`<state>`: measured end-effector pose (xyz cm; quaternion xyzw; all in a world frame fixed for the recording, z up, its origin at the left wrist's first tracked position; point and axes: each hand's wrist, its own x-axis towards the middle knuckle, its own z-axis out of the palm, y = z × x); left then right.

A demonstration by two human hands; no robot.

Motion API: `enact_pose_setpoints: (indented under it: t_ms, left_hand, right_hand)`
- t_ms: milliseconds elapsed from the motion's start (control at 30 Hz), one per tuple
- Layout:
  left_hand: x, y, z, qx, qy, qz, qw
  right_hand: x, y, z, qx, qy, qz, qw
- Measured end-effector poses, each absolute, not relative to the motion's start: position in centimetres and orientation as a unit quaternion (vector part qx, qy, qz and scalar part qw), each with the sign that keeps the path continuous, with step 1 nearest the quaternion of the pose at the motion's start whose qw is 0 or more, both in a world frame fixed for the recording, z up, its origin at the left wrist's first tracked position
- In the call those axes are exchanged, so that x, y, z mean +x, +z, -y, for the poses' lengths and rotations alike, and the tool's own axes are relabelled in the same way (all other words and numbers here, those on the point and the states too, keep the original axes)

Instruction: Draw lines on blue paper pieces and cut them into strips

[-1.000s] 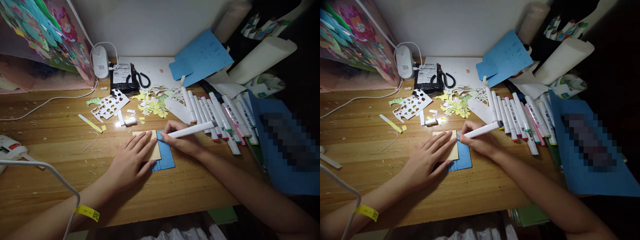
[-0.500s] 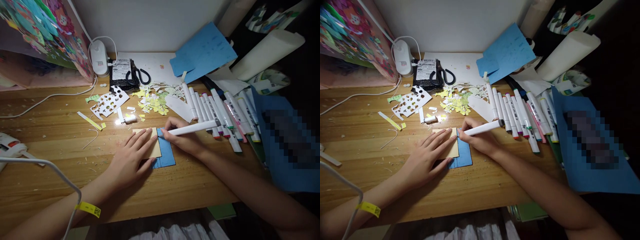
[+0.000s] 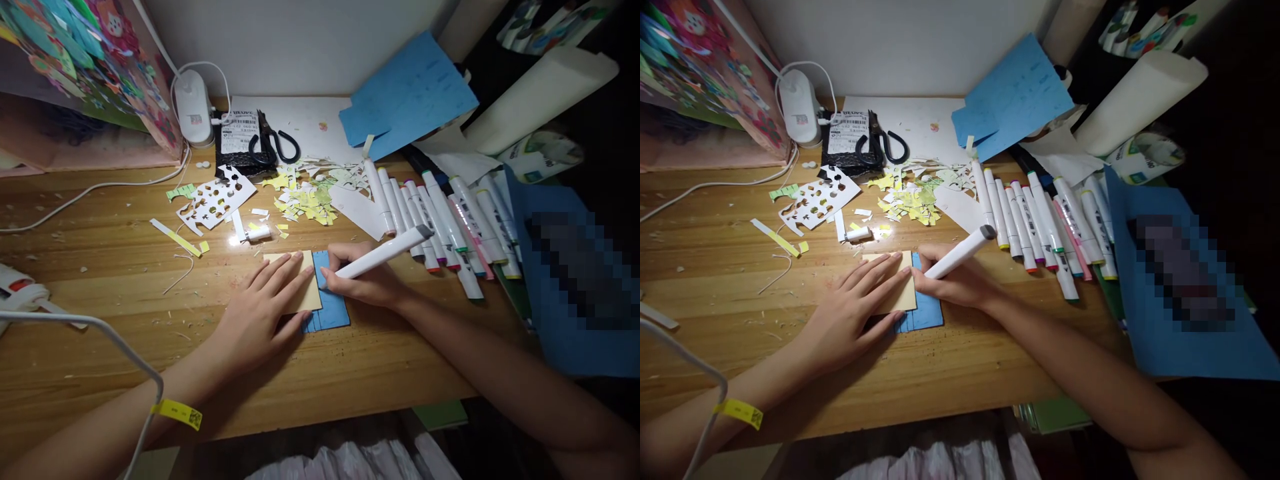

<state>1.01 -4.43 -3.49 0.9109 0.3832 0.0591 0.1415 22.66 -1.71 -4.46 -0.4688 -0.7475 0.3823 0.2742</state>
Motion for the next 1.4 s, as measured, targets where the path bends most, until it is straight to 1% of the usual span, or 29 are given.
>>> enact_pose_setpoints:
  t_ms: [333,433,633,833,1100,1400]
  left_hand:
    - [1.0,-3.5,4.5,0.911,0.047,-0.387,0.132]
    - [1.0,-3.6,4.4,0.913,0.049,-0.385,0.125]
    - [1.0,-3.4,5.1,0.921,0.043,-0.375,0.099]
    - [1.0,-2.8,7.5,0.933,0.072,-0.344,0.080]
    - [1.1,-2.7,8.6,0.940,0.097,-0.325,0.035]
    - [1.2,-3.0,8.8,0.935,0.082,-0.343,0.047]
  right_hand:
    - [22.5,-4.0,1.8,-0.405,0.411,0.776,0.257]
    - [22.5,-4.0,1.7,-0.408,0.428,0.765,0.255]
    - [22.9,-4.1,1.5,-0.444,0.467,0.689,0.333]
    - [22.8,-4.1,1.6,-0.451,0.449,0.708,0.306]
    - [22.9,-4.1,1.7,-0.451,0.433,0.721,0.297]
    - [22.9,-4.4,1.9,-0.454,0.404,0.737,0.296]
